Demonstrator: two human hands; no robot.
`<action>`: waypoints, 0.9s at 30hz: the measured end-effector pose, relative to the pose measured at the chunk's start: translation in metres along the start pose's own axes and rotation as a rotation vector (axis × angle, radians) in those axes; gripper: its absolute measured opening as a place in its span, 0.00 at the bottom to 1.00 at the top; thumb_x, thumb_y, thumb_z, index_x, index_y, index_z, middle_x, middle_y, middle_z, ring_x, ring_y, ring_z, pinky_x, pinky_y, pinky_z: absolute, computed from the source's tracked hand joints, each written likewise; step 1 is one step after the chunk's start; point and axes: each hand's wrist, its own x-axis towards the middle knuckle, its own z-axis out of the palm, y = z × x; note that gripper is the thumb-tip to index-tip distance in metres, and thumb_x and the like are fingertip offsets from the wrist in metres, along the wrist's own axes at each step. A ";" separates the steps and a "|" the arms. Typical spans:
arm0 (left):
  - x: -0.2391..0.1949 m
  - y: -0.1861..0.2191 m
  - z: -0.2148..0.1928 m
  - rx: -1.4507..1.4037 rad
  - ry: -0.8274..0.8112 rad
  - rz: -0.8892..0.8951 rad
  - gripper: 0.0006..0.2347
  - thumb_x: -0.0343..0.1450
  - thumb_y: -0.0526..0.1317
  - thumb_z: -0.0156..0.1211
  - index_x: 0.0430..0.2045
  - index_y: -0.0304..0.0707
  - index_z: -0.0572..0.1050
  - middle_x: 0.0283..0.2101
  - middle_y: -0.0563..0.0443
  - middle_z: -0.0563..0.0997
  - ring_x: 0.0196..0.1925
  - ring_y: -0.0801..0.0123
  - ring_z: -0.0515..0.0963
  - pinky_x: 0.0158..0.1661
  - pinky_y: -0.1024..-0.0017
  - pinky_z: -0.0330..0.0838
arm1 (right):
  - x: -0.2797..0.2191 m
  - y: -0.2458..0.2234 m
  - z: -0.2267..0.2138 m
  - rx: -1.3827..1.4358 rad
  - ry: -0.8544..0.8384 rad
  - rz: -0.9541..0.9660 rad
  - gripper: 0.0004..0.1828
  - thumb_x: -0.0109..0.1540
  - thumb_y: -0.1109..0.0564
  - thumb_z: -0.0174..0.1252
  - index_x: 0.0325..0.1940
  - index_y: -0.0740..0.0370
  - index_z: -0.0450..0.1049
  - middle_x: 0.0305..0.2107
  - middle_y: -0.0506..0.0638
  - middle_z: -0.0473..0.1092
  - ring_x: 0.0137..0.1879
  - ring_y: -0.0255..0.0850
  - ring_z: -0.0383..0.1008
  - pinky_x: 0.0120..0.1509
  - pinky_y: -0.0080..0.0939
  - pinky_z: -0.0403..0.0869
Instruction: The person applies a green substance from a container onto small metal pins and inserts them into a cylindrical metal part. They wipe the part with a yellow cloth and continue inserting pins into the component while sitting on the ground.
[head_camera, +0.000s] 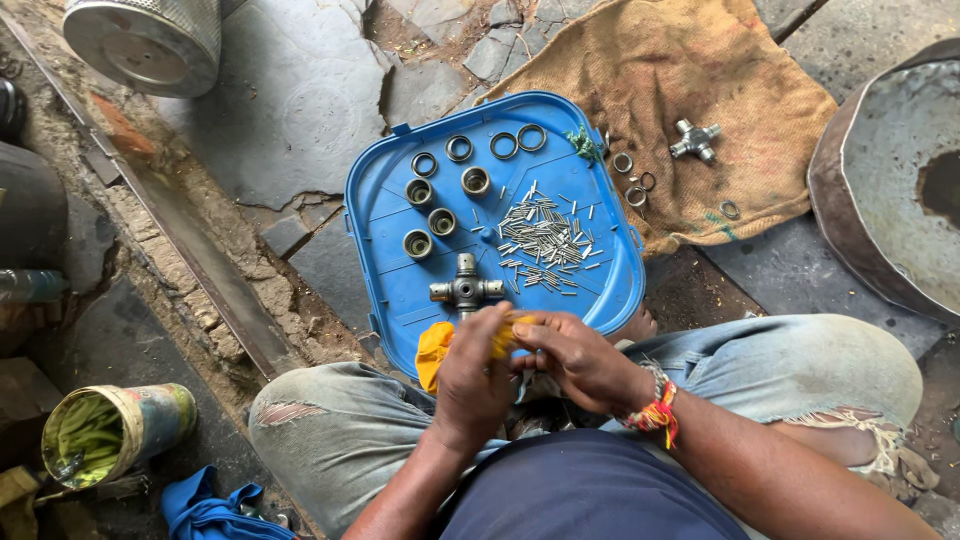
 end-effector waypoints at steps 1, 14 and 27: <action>0.000 -0.005 -0.002 0.014 0.021 -0.067 0.15 0.73 0.32 0.59 0.54 0.31 0.74 0.50 0.39 0.81 0.51 0.52 0.82 0.50 0.64 0.76 | 0.000 0.002 0.002 -0.033 -0.012 0.010 0.25 0.68 0.52 0.57 0.66 0.66 0.71 0.55 0.52 0.73 0.57 0.35 0.74 0.60 0.39 0.73; 0.007 -0.023 0.007 -1.363 0.309 -0.717 0.15 0.76 0.39 0.49 0.55 0.30 0.71 0.52 0.45 0.81 0.54 0.65 0.81 0.57 0.65 0.74 | 0.003 0.001 0.026 -1.529 0.127 -0.712 0.31 0.58 0.57 0.64 0.65 0.63 0.68 0.68 0.69 0.58 0.64 0.64 0.66 0.64 0.58 0.67; 0.005 -0.021 0.012 -1.098 0.000 -0.685 0.20 0.80 0.44 0.42 0.62 0.25 0.68 0.61 0.32 0.76 0.61 0.57 0.77 0.62 0.63 0.70 | -0.011 -0.023 0.030 -1.315 -0.027 -0.791 0.08 0.61 0.63 0.60 0.45 0.62 0.74 0.37 0.54 0.73 0.46 0.51 0.74 0.49 0.49 0.73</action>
